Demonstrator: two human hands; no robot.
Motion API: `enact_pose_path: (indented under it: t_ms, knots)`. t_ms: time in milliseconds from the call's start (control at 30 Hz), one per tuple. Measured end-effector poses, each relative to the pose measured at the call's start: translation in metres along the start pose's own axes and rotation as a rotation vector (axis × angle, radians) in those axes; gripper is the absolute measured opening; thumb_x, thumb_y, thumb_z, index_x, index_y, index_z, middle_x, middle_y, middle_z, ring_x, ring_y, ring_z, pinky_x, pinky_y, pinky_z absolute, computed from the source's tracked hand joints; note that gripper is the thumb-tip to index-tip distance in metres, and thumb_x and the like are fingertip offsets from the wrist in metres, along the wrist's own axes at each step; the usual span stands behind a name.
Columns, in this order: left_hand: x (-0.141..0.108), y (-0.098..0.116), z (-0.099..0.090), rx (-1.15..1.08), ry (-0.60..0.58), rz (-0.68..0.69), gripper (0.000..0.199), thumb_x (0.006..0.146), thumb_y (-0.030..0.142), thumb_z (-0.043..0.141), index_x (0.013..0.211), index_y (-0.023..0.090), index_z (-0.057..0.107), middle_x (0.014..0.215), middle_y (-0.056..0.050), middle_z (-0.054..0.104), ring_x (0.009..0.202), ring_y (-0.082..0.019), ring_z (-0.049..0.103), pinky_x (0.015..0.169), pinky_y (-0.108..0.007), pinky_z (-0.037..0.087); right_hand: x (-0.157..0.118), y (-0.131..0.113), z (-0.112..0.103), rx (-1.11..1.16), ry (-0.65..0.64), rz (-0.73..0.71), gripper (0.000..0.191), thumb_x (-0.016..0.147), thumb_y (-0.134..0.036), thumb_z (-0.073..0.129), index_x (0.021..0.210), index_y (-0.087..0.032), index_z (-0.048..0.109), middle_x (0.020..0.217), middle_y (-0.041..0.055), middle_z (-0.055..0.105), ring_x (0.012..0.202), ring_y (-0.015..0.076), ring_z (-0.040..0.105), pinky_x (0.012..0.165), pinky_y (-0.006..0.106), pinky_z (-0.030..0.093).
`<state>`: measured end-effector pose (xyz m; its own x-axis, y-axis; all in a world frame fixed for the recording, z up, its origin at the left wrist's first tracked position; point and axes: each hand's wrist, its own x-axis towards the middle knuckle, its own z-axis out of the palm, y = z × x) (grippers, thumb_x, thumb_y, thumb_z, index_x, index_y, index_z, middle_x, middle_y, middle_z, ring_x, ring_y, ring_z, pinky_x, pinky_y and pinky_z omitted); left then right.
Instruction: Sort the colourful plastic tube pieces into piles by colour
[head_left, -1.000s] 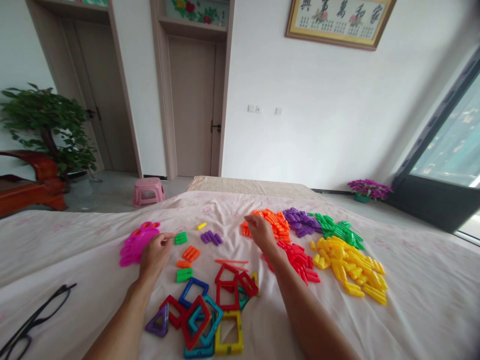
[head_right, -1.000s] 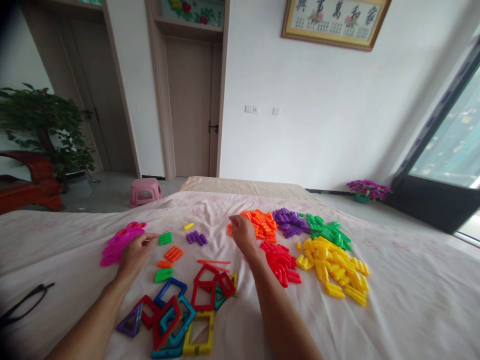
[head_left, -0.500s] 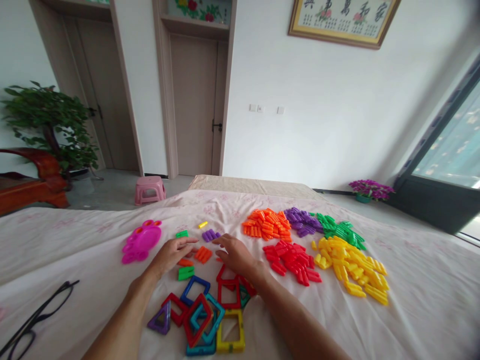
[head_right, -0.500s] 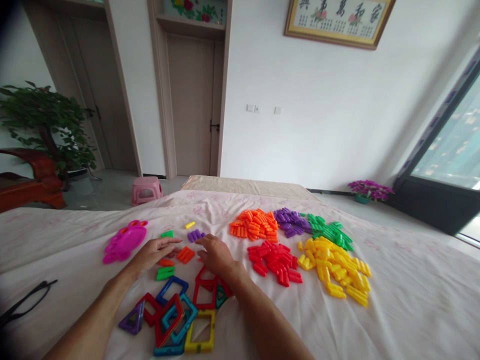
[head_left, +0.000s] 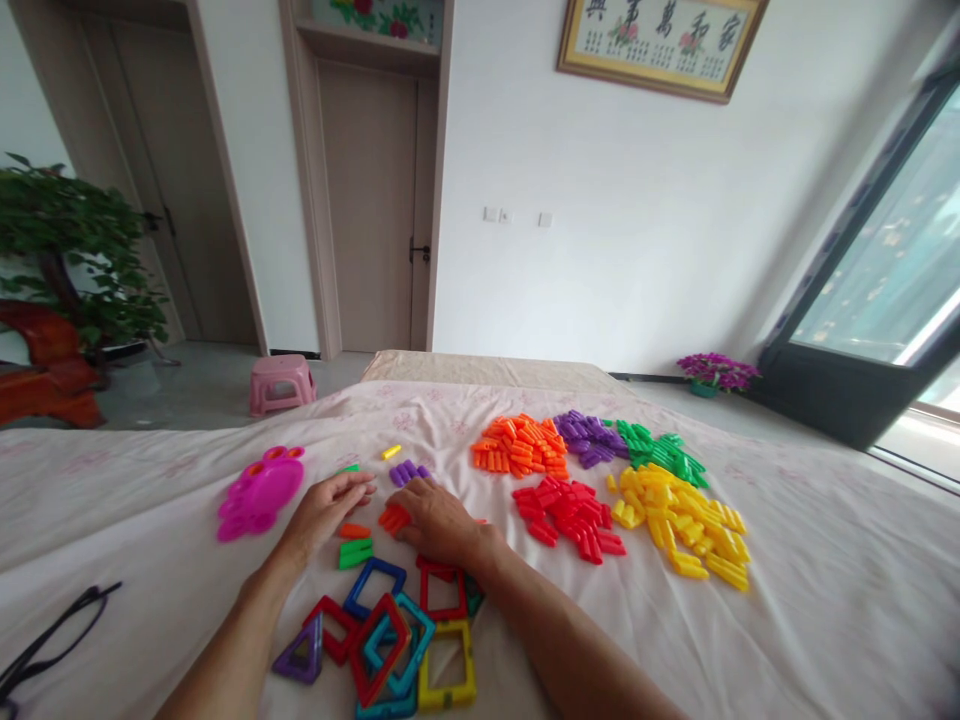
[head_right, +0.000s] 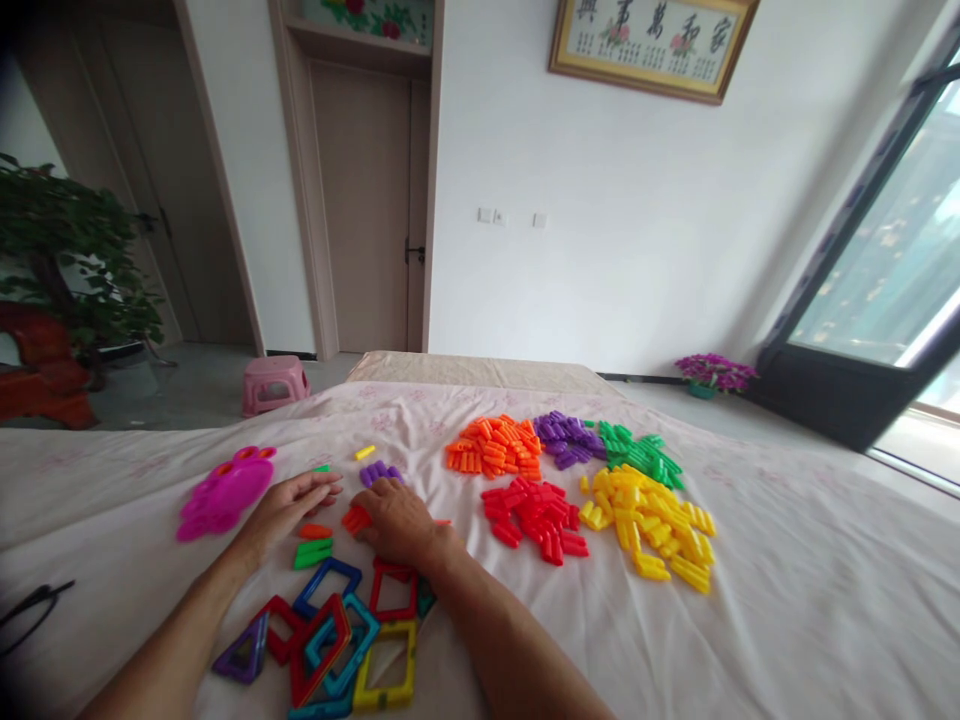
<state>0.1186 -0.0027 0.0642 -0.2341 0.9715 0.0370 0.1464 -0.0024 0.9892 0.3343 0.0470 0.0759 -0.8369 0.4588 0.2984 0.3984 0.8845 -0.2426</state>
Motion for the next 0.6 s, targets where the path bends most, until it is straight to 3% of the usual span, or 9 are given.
enact_pose_path:
  t_ms: [133, 367, 467, 600]
  knots:
    - [0.001, -0.002, 0.000, -0.003, 0.003, -0.003, 0.061, 0.062, 0.058, 0.072, 0.103, 0.013, 0.072, 0.097, -0.014, 0.076, 0.094, -0.028, 0.070, 0.083, -0.038, 0.055, 0.000, 0.002, 0.002, 0.017, 0.006, -0.019, 0.029, 0.084, -0.029, 0.065, 0.111, -0.019, 0.060, 0.110, 0.0078, 0.062, 0.104, 0.0212, 0.055, 0.092, 0.033, 0.043]
    - [0.001, -0.002, -0.001, 0.016, -0.007, 0.003, 0.061, 0.063, 0.060, 0.070, 0.103, 0.013, 0.072, 0.100, -0.014, 0.075, 0.096, -0.027, 0.070, 0.084, -0.037, 0.055, -0.002, 0.011, -0.005, 0.019, 0.062, 0.045, 0.045, 0.077, -0.032, 0.073, 0.119, -0.020, 0.061, 0.110, 0.0085, 0.063, 0.103, 0.0235, 0.057, 0.091, 0.034, 0.045]
    - [0.001, -0.003, -0.004, 0.014, -0.009, -0.007, 0.063, 0.064, 0.060, 0.070, 0.105, 0.013, 0.071, 0.102, -0.015, 0.074, 0.096, -0.027, 0.070, 0.083, -0.037, 0.055, -0.005, 0.026, -0.018, 0.068, 0.198, 0.207, 0.042, 0.079, -0.027, 0.068, 0.120, -0.022, 0.060, 0.111, 0.0078, 0.060, 0.093, 0.0199, 0.060, 0.084, 0.031, 0.048]
    - [0.004, -0.009, -0.010, 0.026, -0.009, -0.018, 0.064, 0.065, 0.059, 0.070, 0.108, 0.012, 0.069, 0.101, -0.016, 0.074, 0.092, -0.025, 0.070, 0.080, -0.035, 0.055, -0.013, 0.064, -0.035, 0.123, 0.450, 0.497, 0.042, 0.080, -0.021, 0.063, 0.122, -0.020, 0.059, 0.113, 0.0091, 0.056, 0.083, 0.0159, 0.060, 0.082, 0.032, 0.050]
